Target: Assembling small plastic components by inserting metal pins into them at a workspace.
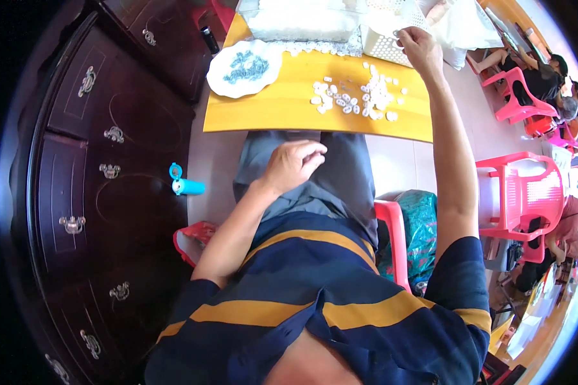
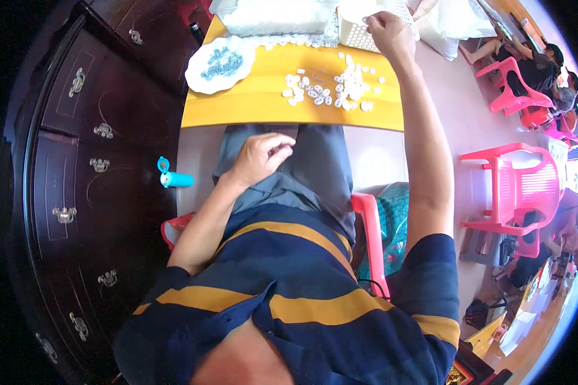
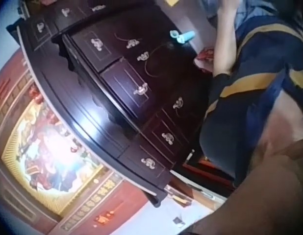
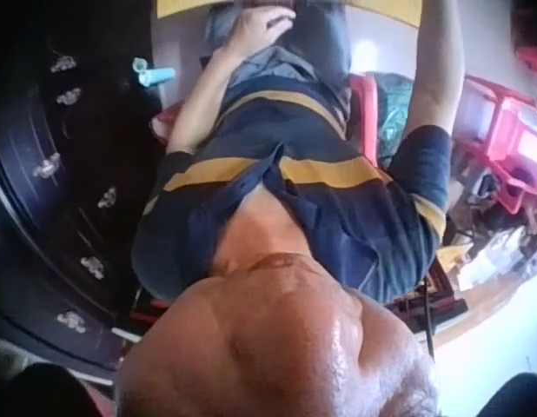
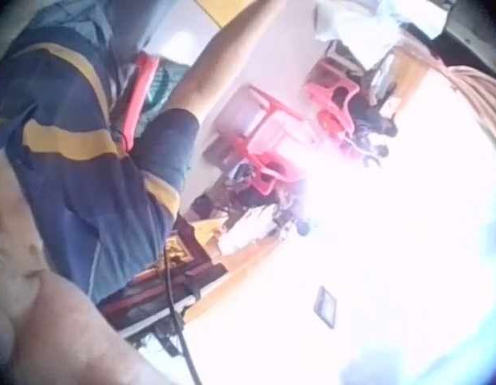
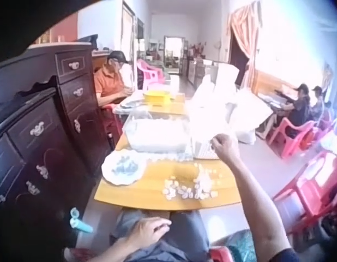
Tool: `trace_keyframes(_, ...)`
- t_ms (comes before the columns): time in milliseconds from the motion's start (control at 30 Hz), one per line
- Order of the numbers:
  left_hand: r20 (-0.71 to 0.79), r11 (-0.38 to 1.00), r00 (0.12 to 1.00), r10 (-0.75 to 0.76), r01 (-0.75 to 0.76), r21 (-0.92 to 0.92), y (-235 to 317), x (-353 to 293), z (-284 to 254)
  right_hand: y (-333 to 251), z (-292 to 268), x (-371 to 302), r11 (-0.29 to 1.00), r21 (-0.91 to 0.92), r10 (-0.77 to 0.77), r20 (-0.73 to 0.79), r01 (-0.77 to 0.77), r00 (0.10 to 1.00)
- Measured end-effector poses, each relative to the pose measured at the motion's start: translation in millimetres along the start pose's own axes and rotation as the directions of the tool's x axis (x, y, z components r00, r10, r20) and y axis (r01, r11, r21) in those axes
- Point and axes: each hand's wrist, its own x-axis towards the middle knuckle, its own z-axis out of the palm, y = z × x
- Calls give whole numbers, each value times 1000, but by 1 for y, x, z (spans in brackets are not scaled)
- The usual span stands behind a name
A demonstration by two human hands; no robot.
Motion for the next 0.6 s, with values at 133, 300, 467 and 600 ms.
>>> trace_keyframes(133, 78, 989, 987, -143, 145, -20, -2, 5, -4, 16, -3, 49, 967, -255, -24, -66, 7, 997)
trace_keyframes(300, 56, 977, 980, -193, 197, -81, -10, 20, -8, 26, 8, 59, 951, -304, -118, -182, 59, 976)
trace_keyframes(467, -17, 987, 989, -149, 150, 61, -13, 80, -24, 6, 29, -30, 941, 299, -8, -447, 158, 894)
trace_keyframes(600, -37, 971, 999, -31, 39, 237, -36, 133, -21, -34, 59, -133, 916, 398, 30, -186, 47, 982)
